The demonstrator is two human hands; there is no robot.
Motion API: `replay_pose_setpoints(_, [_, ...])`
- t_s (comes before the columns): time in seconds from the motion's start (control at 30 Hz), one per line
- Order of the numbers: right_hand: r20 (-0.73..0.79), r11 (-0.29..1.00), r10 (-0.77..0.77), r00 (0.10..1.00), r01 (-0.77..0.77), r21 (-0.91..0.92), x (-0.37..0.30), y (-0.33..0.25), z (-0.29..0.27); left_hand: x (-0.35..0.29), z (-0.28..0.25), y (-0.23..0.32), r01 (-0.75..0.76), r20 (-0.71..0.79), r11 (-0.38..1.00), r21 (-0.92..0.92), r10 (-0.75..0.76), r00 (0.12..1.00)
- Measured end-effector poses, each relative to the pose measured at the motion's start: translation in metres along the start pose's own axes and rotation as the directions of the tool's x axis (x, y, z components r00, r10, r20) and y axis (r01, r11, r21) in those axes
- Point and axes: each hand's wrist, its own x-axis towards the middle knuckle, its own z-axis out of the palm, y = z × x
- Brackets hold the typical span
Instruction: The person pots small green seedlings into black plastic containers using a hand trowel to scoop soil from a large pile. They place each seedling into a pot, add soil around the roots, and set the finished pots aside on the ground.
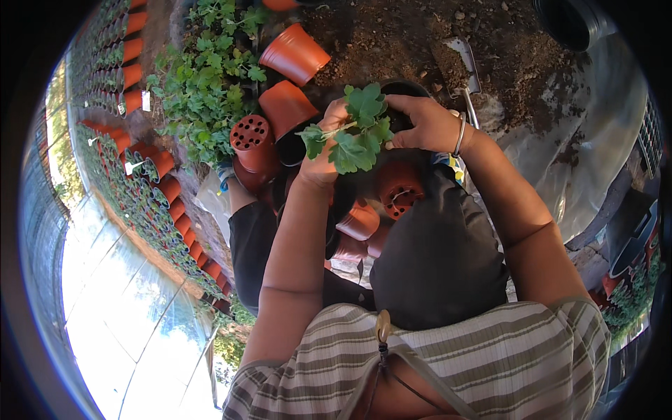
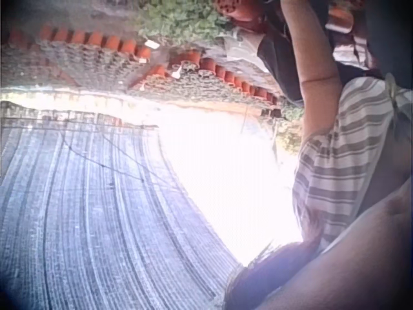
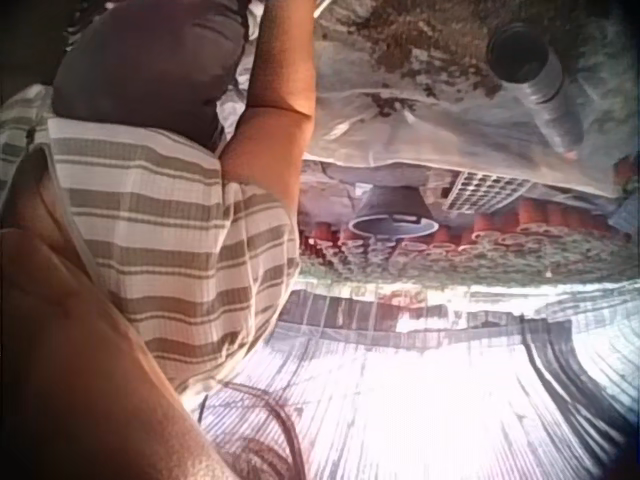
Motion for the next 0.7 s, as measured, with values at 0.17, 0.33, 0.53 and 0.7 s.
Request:
replay_pose_setpoints(0.17, [-0.079,0.988,-0.088,0.993,0.077,-0.133,-0.004,0.020,0.002,0.002,0.023,0.008,-0.099,-0.120,0.989,0.109,0.112,0.986])
replay_pose_setpoints(0.33, [-0.271,0.973,-0.191,0.944,0.145,-0.179,-0.007,0.014,-0.003,0.006,0.024,0.000,-0.157,-0.110,0.967,0.202,0.182,0.977])
replay_pose_setpoints(0.53, [-0.272,0.951,-0.250,0.929,0.183,-0.248,-0.007,0.009,-0.009,0.005,0.031,0.002,-0.160,-0.061,0.950,0.268,0.182,0.981])
replay_pose_setpoints(0.7, [-0.288,0.964,-0.196,0.938,0.131,-0.231,-0.007,0.007,-0.006,0.002,0.041,0.016,-0.070,-0.089,0.976,0.207,0.090,0.992])
